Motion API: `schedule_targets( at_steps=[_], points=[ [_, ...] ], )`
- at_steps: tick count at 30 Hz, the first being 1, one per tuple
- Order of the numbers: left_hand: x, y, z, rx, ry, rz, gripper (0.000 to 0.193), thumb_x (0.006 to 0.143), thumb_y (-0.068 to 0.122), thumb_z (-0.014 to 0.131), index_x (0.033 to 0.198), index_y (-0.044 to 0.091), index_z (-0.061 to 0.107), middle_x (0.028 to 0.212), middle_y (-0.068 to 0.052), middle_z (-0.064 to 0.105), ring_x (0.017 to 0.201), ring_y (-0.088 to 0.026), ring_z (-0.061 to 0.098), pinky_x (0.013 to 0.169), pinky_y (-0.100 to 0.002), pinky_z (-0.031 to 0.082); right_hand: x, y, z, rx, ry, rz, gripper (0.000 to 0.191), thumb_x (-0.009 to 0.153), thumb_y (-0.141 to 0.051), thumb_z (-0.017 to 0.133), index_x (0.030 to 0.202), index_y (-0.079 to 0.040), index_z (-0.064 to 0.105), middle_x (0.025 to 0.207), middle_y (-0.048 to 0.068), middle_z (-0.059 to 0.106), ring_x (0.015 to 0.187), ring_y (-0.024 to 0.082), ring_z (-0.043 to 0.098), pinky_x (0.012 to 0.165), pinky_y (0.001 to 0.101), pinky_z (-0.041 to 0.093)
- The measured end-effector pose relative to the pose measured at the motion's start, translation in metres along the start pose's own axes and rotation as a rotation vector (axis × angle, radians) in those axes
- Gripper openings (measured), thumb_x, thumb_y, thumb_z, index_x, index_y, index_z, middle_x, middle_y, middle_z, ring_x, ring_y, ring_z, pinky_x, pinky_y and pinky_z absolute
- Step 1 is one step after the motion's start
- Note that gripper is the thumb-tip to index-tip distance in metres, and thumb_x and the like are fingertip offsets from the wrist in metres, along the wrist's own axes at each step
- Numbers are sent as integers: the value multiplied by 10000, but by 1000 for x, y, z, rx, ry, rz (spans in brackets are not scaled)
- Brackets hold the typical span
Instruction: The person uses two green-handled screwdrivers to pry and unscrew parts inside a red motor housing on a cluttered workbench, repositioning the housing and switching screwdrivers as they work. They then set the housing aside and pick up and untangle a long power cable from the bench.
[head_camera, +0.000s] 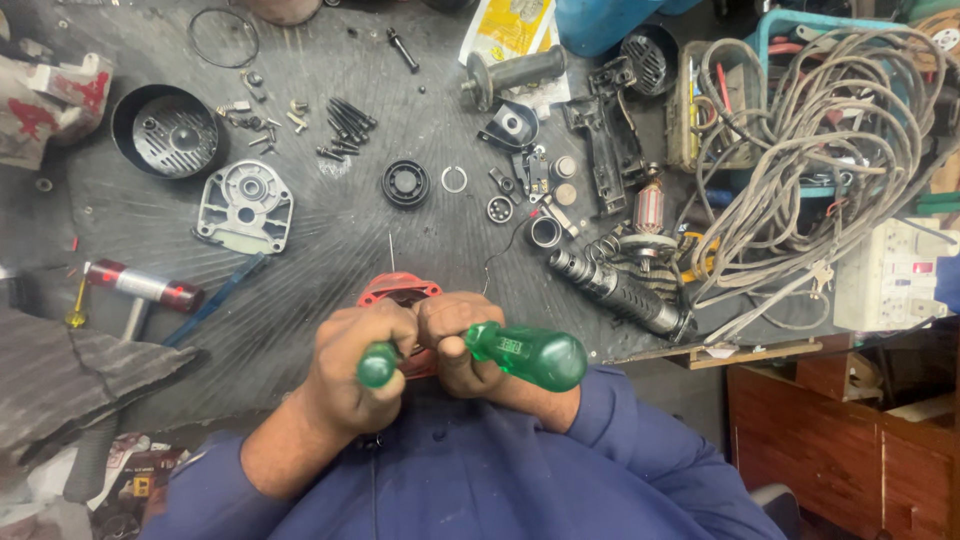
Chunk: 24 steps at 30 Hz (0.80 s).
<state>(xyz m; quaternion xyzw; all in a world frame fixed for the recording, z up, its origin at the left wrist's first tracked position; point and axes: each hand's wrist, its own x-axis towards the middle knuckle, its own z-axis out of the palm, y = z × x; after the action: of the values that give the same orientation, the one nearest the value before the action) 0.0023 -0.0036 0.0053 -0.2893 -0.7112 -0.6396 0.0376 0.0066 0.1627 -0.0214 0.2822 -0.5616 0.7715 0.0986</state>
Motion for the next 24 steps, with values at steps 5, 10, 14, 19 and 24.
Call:
schedule_targets(
  at_steps=[5,10,14,19,24],
  points=[
    [-2,-3,1,-47,84,64,505,1070,495,498,812,61,512,708,-38,534,593,-181,569,573,-318,453,1,3,3,46,32,-43,310,1121,-295,503,948,-38,500,629,61,431,519,189,414,505,362,363],
    [0,-3,0,-71,86,108,551,1086,525,502,820,43,511,713,-56,530,617,-192,589,582,-316,471,1,2,3,62,34,-20,331,1118,-326,505,943,-46,483,630,47,401,521,170,374,507,352,328],
    [2,1,-2,-100,71,10,620,1068,619,461,813,56,507,709,-48,536,598,-171,572,567,-300,450,2,1,2,37,25,-24,327,1124,-324,496,950,-48,479,629,51,412,520,176,387,504,357,340],
    [5,5,-1,-67,68,-27,646,1068,646,428,809,59,503,706,-47,531,589,-169,563,559,-301,431,2,0,0,28,8,-25,316,1126,-326,492,960,-57,476,641,53,425,526,183,403,510,359,350],
    [3,4,2,-16,13,-28,614,1083,600,455,818,50,513,715,-49,519,586,-184,564,560,-318,438,2,3,0,64,19,-44,303,1120,-305,503,975,-38,500,637,54,432,523,184,389,510,365,337]
  ],
)
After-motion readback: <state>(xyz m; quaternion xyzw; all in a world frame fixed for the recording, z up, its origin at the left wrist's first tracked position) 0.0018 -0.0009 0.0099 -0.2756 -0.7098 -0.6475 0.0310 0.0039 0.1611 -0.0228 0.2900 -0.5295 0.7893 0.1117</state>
